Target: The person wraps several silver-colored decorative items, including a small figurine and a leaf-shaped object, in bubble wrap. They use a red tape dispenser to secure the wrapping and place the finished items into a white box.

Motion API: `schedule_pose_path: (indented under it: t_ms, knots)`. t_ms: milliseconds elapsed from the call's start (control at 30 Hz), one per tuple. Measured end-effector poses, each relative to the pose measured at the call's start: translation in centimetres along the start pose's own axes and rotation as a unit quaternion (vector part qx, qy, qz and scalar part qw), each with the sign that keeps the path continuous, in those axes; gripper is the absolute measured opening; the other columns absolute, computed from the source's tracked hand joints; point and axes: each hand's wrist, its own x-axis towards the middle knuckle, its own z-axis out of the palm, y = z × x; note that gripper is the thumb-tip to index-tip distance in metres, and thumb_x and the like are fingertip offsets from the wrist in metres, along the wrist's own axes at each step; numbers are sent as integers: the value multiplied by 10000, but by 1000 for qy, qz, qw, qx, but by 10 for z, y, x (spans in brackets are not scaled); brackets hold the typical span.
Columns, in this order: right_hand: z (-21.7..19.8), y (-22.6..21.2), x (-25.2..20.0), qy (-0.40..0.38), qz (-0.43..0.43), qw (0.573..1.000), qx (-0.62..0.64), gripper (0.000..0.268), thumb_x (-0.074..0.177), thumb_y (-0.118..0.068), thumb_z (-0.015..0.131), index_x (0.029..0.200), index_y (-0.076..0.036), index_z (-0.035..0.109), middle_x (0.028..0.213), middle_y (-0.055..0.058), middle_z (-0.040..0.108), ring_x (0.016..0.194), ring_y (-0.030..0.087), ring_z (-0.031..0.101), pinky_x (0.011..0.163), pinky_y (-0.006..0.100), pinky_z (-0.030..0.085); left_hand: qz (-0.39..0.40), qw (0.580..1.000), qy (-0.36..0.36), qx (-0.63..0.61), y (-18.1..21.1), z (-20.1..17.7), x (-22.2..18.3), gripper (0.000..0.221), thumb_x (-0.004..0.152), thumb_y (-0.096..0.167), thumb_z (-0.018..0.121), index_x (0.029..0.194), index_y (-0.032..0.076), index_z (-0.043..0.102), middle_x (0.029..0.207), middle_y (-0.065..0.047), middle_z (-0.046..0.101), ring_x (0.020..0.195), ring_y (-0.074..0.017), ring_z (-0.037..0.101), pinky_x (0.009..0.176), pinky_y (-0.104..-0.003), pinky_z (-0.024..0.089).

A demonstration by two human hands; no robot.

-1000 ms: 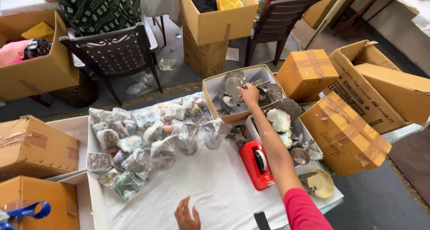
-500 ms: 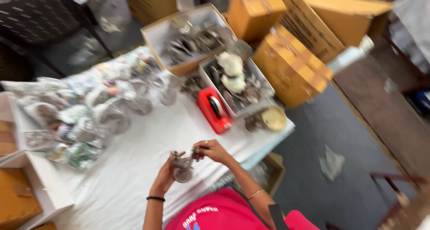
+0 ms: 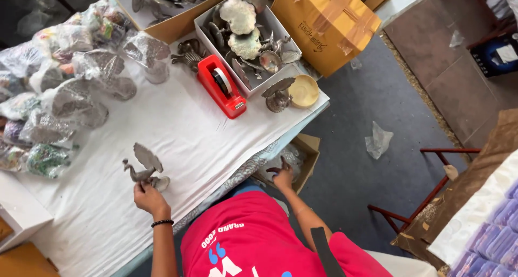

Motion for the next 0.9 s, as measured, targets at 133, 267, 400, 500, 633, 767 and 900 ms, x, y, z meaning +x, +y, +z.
schedule_pose_path:
  t_ms: [133,267,400,500,633,767,900]
  knots:
    - [17,25,38,-211,117,957,-159,489,803,-122,683,1246,-328,714,1615,31,336,1475,335,256,1047,519,283,1,1000,-2,-20,66,16,-33,243,1057,125,524,1234,-12,620,1195,-83,638,976,-130,651,747,-314,629]
    - [0,79,47,33,215,912,347,297,908,-132,778,1199,-99,728,1232,87,683,1124,214,618,965,355,463,45,993,67,91,127,36,-68,307,1088,179,524,1316,-25,540,1232,-174,511,818,-264,642,628,-357,532]
    - [-80,85,47,39,164,757,632,237,911,-35,760,1083,-139,633,1031,18,686,962,154,658,822,304,548,246,956,-111,119,76,73,-81,244,1094,183,563,1233,6,655,1147,-135,676,914,-190,638,772,-336,532]
    - [-141,59,45,-50,125,670,730,215,970,-69,759,1122,-126,618,1009,19,659,938,160,653,812,332,557,22,871,-484,80,63,130,-117,404,971,260,644,1328,76,678,1080,-127,751,872,-211,657,736,-349,542]
    - [-216,-48,43,-116,149,635,749,235,913,-155,733,1106,-126,602,1078,58,701,990,196,702,861,364,581,243,770,-590,25,119,188,-192,984,754,324,903,1521,20,367,1387,-226,540,1255,-333,524,1015,-449,456]
    - [-246,-119,45,-152,96,709,682,508,824,-132,758,1300,-160,583,1131,21,696,1006,136,689,869,306,572,94,747,-651,-97,64,251,-213,689,891,212,778,1495,31,498,1303,-138,677,1166,-222,650,1015,-359,516]
    - [-215,-90,69,-167,86,864,467,531,811,-16,807,1310,-77,639,1063,11,713,918,95,670,776,257,543,-103,790,-582,-161,66,252,-164,396,1044,235,526,1372,26,602,1147,-75,689,919,-143,658,809,-322,561]
